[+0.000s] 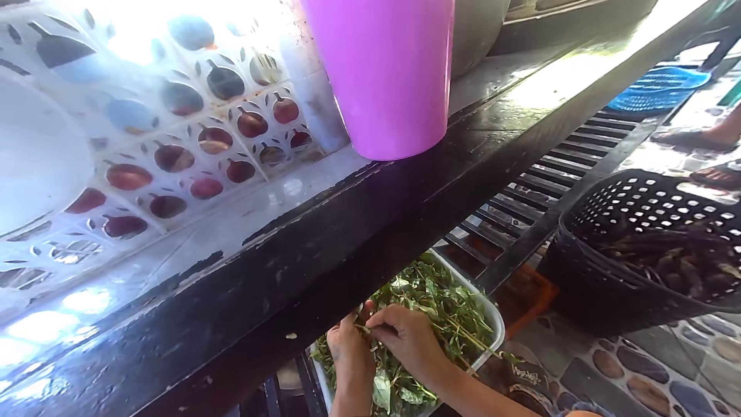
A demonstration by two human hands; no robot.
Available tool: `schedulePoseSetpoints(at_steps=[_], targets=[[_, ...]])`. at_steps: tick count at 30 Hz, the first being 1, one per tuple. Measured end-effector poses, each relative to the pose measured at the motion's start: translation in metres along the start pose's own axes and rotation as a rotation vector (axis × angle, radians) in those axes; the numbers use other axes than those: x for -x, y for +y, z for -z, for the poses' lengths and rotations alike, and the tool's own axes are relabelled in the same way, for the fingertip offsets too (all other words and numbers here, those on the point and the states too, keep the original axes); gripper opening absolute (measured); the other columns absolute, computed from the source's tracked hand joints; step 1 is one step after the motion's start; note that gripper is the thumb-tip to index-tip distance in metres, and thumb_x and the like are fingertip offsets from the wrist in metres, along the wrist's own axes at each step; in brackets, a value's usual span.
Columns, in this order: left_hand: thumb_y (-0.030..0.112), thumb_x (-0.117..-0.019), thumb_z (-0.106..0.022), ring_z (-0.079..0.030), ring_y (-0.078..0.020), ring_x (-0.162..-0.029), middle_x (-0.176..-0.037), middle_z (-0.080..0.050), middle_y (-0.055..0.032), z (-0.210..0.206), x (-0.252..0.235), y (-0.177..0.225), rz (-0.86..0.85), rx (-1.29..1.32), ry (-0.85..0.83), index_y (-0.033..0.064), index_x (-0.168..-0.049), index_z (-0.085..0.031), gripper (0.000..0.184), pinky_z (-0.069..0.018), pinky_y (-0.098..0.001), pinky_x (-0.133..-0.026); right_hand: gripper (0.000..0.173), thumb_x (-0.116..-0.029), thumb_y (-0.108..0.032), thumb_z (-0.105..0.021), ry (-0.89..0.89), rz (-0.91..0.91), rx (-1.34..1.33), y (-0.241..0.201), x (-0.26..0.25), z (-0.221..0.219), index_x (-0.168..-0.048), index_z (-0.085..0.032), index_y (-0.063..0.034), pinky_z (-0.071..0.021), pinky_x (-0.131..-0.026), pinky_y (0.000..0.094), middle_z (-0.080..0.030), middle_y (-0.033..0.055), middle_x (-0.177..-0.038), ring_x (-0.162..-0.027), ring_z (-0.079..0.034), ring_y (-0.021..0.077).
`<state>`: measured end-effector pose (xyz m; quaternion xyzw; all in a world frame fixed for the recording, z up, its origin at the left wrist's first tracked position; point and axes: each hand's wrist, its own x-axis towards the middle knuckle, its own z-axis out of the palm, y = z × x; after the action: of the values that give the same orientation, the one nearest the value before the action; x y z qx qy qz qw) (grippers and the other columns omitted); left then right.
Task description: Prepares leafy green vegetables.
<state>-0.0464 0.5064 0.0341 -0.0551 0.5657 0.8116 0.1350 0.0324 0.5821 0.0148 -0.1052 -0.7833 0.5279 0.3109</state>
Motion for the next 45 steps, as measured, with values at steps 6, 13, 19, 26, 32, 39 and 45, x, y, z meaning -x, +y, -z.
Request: schedulePoseSetpoints(at_steps=[6, 13, 19, 26, 32, 39, 45], targets=[[0.026, -0.1118, -0.041, -0.059, -0.0097, -0.058, -0.082, -0.059, -0.0016, 0.019, -0.023, 0.025, -0.044, -0.047, 0.164, 0.0102, -0.117, -0.053, 0.021, -0.0525, -0.0243, -0.051, 0.010, -0.0948, -0.011, -0.069, -0.128, 0.016, 0.044, -0.010, 0.000, 0.014, -0.099, -0.078, -0.0124, -0.0593, -0.078, 0.0200, -0.075, 0.0007, -0.097, -0.087, -0.071, 0.0049], [0.016, -0.1093, -0.045, -0.048, -0.0065, -0.049, -0.082, -0.069, -0.0066, 0.026, -0.025, 0.011, -0.185, -0.403, -0.244, 0.0008, -0.116, -0.069, 0.029, -0.0402, -0.0206, -0.045, 0.027, -0.0957, -0.019, -0.070, -0.480, -0.205, 0.490, 0.013, -0.015, 0.051, -0.122, -0.076, -0.0156, -0.0463, -0.109, 0.0524, -0.061, 0.0151, -0.141, -0.135, -0.053, 0.0346], [0.014, -0.1032, -0.057, -0.060, -0.0079, -0.063, -0.079, -0.071, -0.0032, 0.014, -0.008, 0.002, -0.301, -0.520, -0.516, 0.0021, -0.098, -0.075, 0.023, -0.0467, -0.0219, -0.056, 0.029, -0.1002, -0.037, -0.063, 0.194, 0.368, 0.597, 0.009, -0.022, 0.056, -0.127, -0.072, -0.0308, -0.0569, -0.095, 0.0446, -0.066, 0.0017, -0.128, -0.126, -0.059, 0.0255], [0.017, -0.1050, -0.054, -0.050, -0.0055, -0.053, -0.078, -0.070, -0.0052, 0.018, -0.010, -0.002, -0.210, -0.531, -0.645, 0.0021, -0.101, -0.074, 0.025, -0.0377, -0.0198, -0.047, 0.017, -0.0993, -0.030, -0.060, 0.091, 0.416, 0.771, 0.018, -0.023, 0.062, -0.097, -0.075, -0.0224, -0.0517, -0.101, 0.0477, -0.068, -0.0021, -0.125, -0.128, -0.058, 0.0238], [0.021, -0.1052, -0.055, -0.050, -0.0047, -0.052, -0.072, -0.065, -0.0012, 0.020, -0.006, 0.004, -0.134, -0.624, -0.705, 0.0052, -0.103, -0.076, 0.027, -0.0382, -0.0190, -0.047, 0.014, -0.0918, -0.017, -0.063, 0.239, -0.073, 0.329, 0.006, -0.032, 0.072, -0.084, -0.073, -0.0093, -0.0538, -0.089, 0.0478, -0.068, 0.0034, -0.109, -0.109, -0.063, 0.0206], [0.024, -0.1032, -0.059, -0.058, -0.0067, -0.062, -0.073, -0.067, 0.0022, 0.022, -0.007, 0.005, -0.219, -0.749, -0.680, 0.0101, -0.098, -0.078, 0.024, -0.0480, -0.0234, -0.059, 0.018, -0.1062, -0.017, -0.051, 0.532, -0.748, -0.584, 0.002, -0.053, 0.090, -0.099, -0.064, -0.0070, -0.0532, -0.075, 0.0337, -0.065, 0.0058, -0.094, -0.087, -0.064, 0.0172], [0.022, -0.1040, -0.058, -0.062, -0.0082, -0.065, -0.077, -0.070, 0.0001, 0.026, -0.010, 0.006, -0.202, -0.723, -0.661, 0.0085, -0.099, -0.078, 0.024, -0.0515, -0.0239, -0.062, 0.026, -0.1052, -0.029, -0.054, -0.127, 0.037, 0.456, 0.001, -0.033, 0.079, -0.114, -0.077, -0.0181, -0.0581, -0.084, 0.0463, -0.072, 0.0033, -0.101, -0.096, -0.069, 0.0204]])
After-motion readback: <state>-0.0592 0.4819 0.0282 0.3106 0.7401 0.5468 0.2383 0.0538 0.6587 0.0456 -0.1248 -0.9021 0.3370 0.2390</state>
